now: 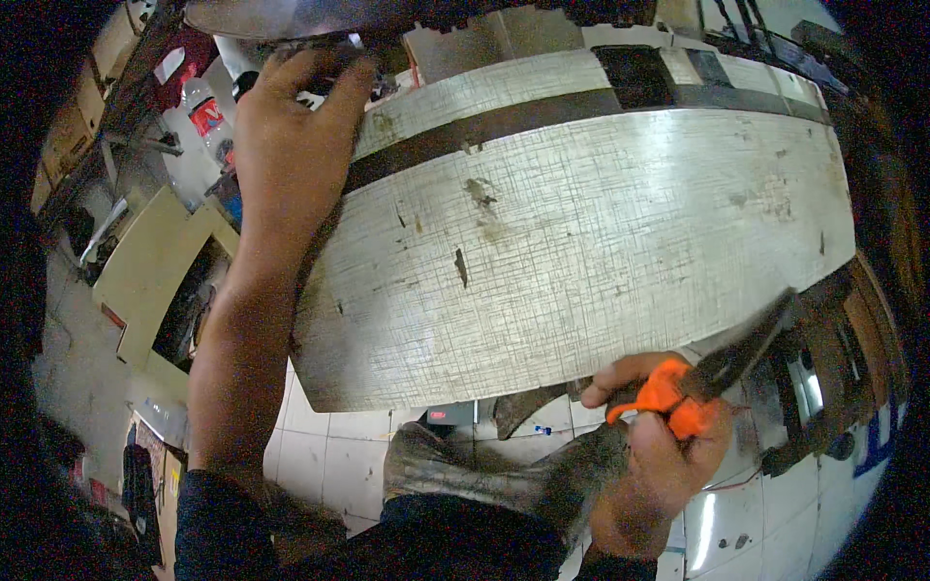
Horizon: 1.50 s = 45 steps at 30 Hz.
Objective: The person uses pliers to clear jammed staples and adjust the feeding mechanism of a heavy industrial stapling machine.
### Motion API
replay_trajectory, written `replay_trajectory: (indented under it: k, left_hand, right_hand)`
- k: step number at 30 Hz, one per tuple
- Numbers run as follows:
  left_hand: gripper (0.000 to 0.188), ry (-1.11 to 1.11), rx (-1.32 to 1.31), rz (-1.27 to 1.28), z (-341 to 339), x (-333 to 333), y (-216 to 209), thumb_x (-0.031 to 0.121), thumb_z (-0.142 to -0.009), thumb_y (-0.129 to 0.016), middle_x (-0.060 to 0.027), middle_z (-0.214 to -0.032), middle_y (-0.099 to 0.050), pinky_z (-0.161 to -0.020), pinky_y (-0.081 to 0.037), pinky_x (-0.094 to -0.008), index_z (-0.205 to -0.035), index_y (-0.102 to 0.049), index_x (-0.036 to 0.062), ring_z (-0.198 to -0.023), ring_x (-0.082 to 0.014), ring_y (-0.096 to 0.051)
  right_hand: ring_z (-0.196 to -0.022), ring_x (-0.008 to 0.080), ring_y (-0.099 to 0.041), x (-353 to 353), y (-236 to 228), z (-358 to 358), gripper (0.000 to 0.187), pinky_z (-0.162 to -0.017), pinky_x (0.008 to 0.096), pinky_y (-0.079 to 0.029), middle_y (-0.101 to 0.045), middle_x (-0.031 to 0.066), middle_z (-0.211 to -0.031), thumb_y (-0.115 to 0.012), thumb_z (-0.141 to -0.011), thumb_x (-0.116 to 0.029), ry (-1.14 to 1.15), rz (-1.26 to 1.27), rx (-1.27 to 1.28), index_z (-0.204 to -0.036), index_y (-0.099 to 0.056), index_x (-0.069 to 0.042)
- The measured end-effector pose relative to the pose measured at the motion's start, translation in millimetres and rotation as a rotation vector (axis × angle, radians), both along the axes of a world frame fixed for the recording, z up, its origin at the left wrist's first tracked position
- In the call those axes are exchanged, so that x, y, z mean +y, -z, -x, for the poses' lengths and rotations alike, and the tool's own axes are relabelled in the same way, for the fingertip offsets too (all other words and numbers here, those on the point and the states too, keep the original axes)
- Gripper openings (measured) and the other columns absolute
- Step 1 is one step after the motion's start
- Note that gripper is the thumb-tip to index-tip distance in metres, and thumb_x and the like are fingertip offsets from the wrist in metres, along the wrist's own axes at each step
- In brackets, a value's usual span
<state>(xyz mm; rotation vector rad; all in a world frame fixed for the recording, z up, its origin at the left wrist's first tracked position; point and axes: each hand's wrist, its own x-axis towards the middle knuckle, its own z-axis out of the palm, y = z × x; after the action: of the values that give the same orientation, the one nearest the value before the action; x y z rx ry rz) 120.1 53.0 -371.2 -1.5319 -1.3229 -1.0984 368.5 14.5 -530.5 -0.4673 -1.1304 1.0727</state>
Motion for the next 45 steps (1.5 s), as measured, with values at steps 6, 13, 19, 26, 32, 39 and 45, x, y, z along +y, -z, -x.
replay_trajectory:
  k: [6,13,19,26,32,39,45]
  left_hand:
    - [0.026,0.103,-0.103,0.194,-9,6,2,0.021,-0.086,-0.068,-0.0123,-0.09,-0.068,-0.077,-0.048,-0.0292,-0.096,-0.071,-0.0021,-0.082,-0.0168,-0.063]
    - [0.027,0.201,-0.229,0.272,-8,6,-2,0.024,-0.087,-0.067,-0.0083,-0.074,-0.068,-0.063,-0.047,-0.0272,-0.097,-0.071,-0.0016,-0.066,-0.01,-0.058]
    - [0.035,0.383,-0.276,0.251,-7,4,-2,0.033,-0.091,-0.064,-0.0047,-0.061,-0.06,-0.056,-0.044,-0.0283,-0.089,-0.07,-0.0023,-0.057,-0.0086,-0.051]
    - [0.038,0.361,-0.394,0.382,-7,-2,-4,0.032,-0.094,-0.059,-0.0009,-0.056,-0.05,-0.05,-0.038,-0.0299,-0.083,-0.065,-0.0036,-0.054,-0.0079,-0.043]
    - [0.027,0.516,-0.415,0.386,9,-10,-3,0.023,-0.093,-0.064,-0.0044,-0.075,-0.069,-0.061,-0.046,-0.0282,-0.103,-0.07,-0.0009,-0.067,-0.0073,-0.056]
    - [0.021,0.288,0.01,0.269,6,-12,9,0.017,-0.091,-0.054,-0.0166,-0.086,-0.064,-0.079,-0.045,-0.0456,-0.086,-0.066,0.0002,-0.087,-0.0334,-0.059]
    - [0.017,0.295,-0.068,0.262,21,-33,12,0.015,-0.088,-0.055,-0.0124,-0.086,-0.063,-0.077,-0.043,-0.0417,-0.085,-0.067,0.003,-0.09,-0.0304,-0.057]
  right_hand:
    - [-0.058,0.0265,-0.063,4,-6,-8,0.031,-0.056,0.0338,-0.054,-0.064,0.0225,-0.073,-0.062,-0.066,-0.016,0.042,0.079,-0.024,-0.083,-0.061,0.01]
    - [-0.069,0.0258,-0.063,0,-20,-14,0.037,-0.065,0.0344,-0.053,-0.065,0.0231,-0.086,-0.07,-0.066,-0.019,0.319,-0.018,-0.261,-0.091,-0.063,0.007]
    - [-0.074,0.0204,-0.062,1,-75,-2,0.038,-0.067,0.0299,-0.049,-0.067,0.0128,-0.085,-0.068,-0.061,-0.015,0.397,-0.142,-0.562,-0.093,-0.065,0.005]
    - [-0.073,0.0148,-0.061,6,-95,8,0.03,-0.068,0.0257,-0.047,-0.066,0.011,-0.082,-0.068,-0.067,-0.009,0.236,-0.204,-0.683,-0.094,-0.065,0.005]
    - [-0.074,0.0116,-0.059,33,-86,17,0.022,-0.072,0.024,-0.046,-0.066,0.0067,-0.082,-0.067,-0.076,-0.008,0.185,-0.114,-0.613,-0.095,-0.066,0.004]
    - [-0.089,0.0169,-0.061,43,-91,12,0.021,-0.079,0.03,-0.047,-0.065,0.0095,-0.097,-0.073,-0.079,-0.01,0.507,-0.288,-0.868,-0.094,-0.063,0.001]
    - [-0.092,0.0271,-0.064,39,-95,49,0.035,-0.081,0.0348,-0.049,-0.065,0.0157,-0.105,-0.083,-0.07,-0.012,0.637,-0.863,-1.105,-0.094,-0.059,-0.002]
